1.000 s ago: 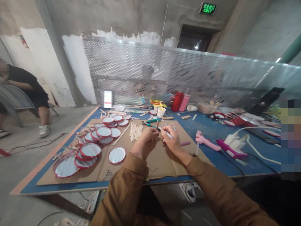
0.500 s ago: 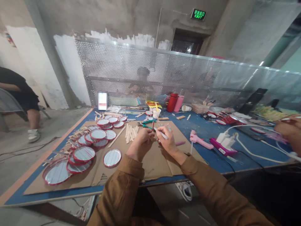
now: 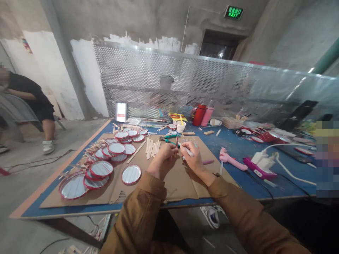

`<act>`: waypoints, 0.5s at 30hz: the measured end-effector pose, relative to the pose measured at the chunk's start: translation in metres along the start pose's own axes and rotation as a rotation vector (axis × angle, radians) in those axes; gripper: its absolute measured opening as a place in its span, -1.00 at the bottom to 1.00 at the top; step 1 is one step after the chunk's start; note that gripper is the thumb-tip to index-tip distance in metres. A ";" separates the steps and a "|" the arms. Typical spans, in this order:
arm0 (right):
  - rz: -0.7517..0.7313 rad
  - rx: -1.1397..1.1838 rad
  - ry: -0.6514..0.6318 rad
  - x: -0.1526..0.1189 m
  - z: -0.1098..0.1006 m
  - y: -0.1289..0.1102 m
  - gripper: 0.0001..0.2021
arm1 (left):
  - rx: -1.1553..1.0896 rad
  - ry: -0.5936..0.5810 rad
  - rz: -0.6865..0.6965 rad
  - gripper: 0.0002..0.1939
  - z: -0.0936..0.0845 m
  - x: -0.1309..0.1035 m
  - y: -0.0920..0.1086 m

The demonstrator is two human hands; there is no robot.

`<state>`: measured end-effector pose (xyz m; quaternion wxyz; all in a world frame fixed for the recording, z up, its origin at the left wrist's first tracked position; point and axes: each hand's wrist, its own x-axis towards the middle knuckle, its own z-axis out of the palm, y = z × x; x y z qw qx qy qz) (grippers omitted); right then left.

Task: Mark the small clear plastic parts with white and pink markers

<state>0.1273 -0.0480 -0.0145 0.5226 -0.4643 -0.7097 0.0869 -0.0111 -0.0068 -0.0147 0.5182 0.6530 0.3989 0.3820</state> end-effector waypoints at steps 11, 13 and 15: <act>-0.052 -0.032 -0.002 0.001 -0.001 -0.005 -0.88 | -0.041 0.116 0.135 -0.81 0.012 -0.010 -0.004; -0.068 -0.034 0.000 0.001 -0.001 -0.006 -0.89 | -0.056 0.120 0.158 -0.80 0.011 -0.010 -0.003; -0.075 -0.035 0.005 0.001 -0.002 -0.007 -0.89 | -0.044 0.099 0.133 -0.81 0.010 -0.010 -0.001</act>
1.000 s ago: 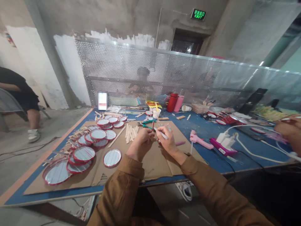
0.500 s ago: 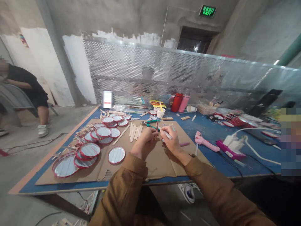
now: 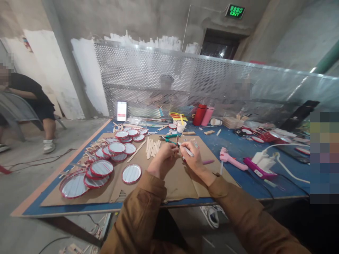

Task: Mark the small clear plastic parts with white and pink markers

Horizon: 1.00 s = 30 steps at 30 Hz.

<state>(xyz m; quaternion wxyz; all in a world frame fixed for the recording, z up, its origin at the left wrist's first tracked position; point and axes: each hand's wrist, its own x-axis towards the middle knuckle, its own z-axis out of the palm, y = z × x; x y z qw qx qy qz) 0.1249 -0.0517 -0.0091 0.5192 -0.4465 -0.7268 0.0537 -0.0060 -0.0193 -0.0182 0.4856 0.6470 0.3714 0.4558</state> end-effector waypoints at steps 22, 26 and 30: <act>0.048 0.027 0.020 0.000 0.001 0.003 -0.89 | -0.031 -0.003 -0.057 -0.85 -0.002 -0.001 0.001; 0.067 0.032 0.007 0.000 0.001 0.004 -0.88 | 0.037 -0.035 -0.084 -0.81 -0.006 0.002 0.002; 0.065 0.033 0.008 0.000 0.001 0.003 -0.88 | 0.148 -0.086 -0.137 -0.79 -0.011 0.009 0.003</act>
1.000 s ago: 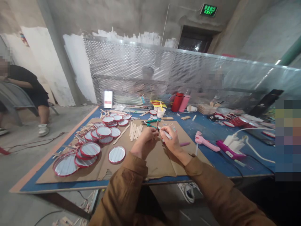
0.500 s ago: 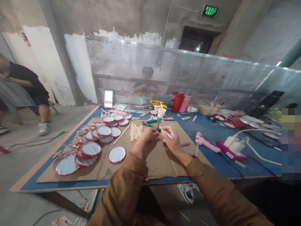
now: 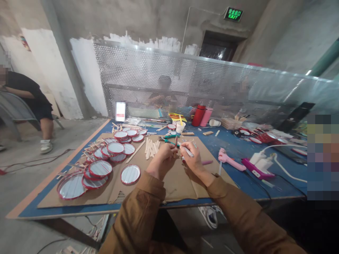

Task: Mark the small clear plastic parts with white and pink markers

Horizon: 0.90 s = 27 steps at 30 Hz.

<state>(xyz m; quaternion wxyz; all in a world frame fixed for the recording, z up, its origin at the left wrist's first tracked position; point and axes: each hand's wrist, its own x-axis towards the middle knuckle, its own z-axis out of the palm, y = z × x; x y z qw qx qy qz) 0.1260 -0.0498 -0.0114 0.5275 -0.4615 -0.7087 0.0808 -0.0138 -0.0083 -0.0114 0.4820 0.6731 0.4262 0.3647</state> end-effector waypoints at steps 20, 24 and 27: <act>-0.035 -0.022 -0.017 0.000 0.000 0.001 -0.90 | -0.088 0.105 0.145 -0.80 0.010 -0.012 -0.003; -0.037 -0.003 -0.007 0.000 0.001 0.003 -0.90 | -0.114 0.070 0.152 -0.82 0.008 -0.012 -0.002; -0.040 -0.003 -0.009 0.000 0.002 0.004 -0.89 | -0.150 0.055 0.151 -0.83 0.007 -0.010 -0.001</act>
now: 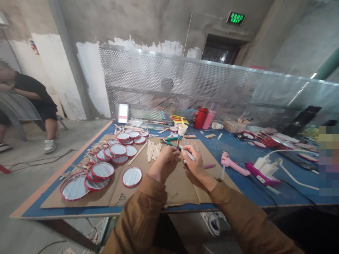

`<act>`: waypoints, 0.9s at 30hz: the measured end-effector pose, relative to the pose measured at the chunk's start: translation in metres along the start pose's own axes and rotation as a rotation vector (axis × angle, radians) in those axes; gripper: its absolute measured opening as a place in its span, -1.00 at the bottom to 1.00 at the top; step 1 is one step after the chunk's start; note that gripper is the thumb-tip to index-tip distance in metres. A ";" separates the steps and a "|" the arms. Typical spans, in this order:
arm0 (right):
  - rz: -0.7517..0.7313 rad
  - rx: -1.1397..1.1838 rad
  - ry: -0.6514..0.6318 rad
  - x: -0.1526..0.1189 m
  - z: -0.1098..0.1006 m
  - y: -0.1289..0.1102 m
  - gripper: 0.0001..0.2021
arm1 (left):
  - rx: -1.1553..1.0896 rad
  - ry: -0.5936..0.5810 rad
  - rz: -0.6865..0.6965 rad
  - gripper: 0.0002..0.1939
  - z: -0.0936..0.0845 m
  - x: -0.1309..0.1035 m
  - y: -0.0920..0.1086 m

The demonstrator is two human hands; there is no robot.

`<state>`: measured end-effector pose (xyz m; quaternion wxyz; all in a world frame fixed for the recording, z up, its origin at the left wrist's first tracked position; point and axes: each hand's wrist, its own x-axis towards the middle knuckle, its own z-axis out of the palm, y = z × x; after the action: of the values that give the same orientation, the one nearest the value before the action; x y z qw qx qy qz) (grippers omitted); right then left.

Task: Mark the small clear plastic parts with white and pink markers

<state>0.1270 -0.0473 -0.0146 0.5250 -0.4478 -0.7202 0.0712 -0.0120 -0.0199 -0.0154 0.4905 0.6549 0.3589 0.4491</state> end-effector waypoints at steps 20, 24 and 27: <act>0.004 -0.015 -0.010 0.001 0.001 0.000 -0.88 | 0.106 -0.048 -0.102 -0.80 -0.004 0.006 0.011; -0.009 -0.003 -0.018 0.002 0.001 -0.002 -0.89 | 0.092 -0.010 -0.004 -0.79 -0.002 0.000 0.008; -0.016 -0.006 -0.016 0.002 0.001 -0.004 -0.88 | 0.063 0.020 0.022 -0.81 0.000 -0.003 0.009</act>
<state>0.1241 -0.0478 -0.0114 0.5186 -0.4429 -0.7281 0.0684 -0.0126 -0.0246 -0.0078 0.4613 0.6693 0.3706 0.4493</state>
